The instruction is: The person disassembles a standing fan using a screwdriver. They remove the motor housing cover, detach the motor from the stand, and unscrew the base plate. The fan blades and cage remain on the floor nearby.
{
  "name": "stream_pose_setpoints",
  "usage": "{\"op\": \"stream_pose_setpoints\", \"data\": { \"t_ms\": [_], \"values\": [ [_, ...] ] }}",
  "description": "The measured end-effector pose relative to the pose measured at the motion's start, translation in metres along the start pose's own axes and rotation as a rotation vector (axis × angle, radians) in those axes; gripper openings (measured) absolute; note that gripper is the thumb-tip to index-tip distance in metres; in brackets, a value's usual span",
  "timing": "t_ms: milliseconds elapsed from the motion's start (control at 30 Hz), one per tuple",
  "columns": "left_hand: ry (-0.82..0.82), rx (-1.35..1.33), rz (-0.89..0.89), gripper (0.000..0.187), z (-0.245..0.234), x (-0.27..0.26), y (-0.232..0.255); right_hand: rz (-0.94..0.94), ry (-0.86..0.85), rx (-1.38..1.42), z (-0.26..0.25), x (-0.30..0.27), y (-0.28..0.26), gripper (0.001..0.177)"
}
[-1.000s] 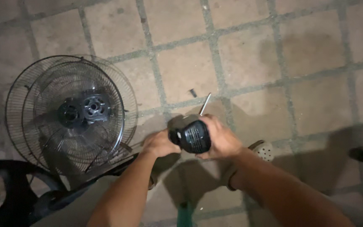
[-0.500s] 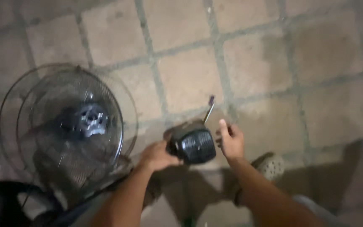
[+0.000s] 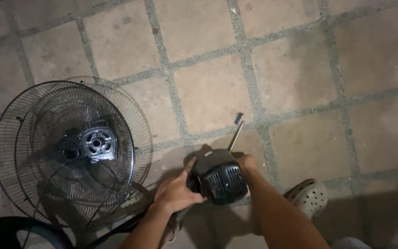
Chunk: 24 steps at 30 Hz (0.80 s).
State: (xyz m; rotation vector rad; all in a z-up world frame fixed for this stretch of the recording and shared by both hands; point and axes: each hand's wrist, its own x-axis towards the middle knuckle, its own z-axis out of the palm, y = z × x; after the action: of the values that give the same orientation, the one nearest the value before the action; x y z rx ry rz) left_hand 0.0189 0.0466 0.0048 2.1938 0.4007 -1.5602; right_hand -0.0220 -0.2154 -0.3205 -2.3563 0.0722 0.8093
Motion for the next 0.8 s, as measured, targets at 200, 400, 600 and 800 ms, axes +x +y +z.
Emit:
{"op": "stream_pose_setpoints", "data": {
  "t_ms": [200, 400, 600, 800],
  "values": [
    [0.093, 0.008, 0.086, 0.132, -0.008, -0.005, 0.006, 0.151, -0.11, 0.296, -0.021, 0.014, -0.019, 0.04],
    [0.026, -0.005, 0.046, 0.131, -0.005, 0.0, 0.003, 0.314, 0.021, 0.552, -0.066, -0.018, -0.058, 0.033],
    [0.096, 0.009, 0.087, 0.129, 0.002, 0.0, -0.001, 0.083, 0.227, 0.422, -0.157, -0.081, -0.101, 0.028],
    [0.123, -0.018, 0.084, 0.121, -0.004, -0.032, 0.001, 0.103, -0.009, 0.009, -0.245, -0.154, -0.175, 0.031]
  ]
}}
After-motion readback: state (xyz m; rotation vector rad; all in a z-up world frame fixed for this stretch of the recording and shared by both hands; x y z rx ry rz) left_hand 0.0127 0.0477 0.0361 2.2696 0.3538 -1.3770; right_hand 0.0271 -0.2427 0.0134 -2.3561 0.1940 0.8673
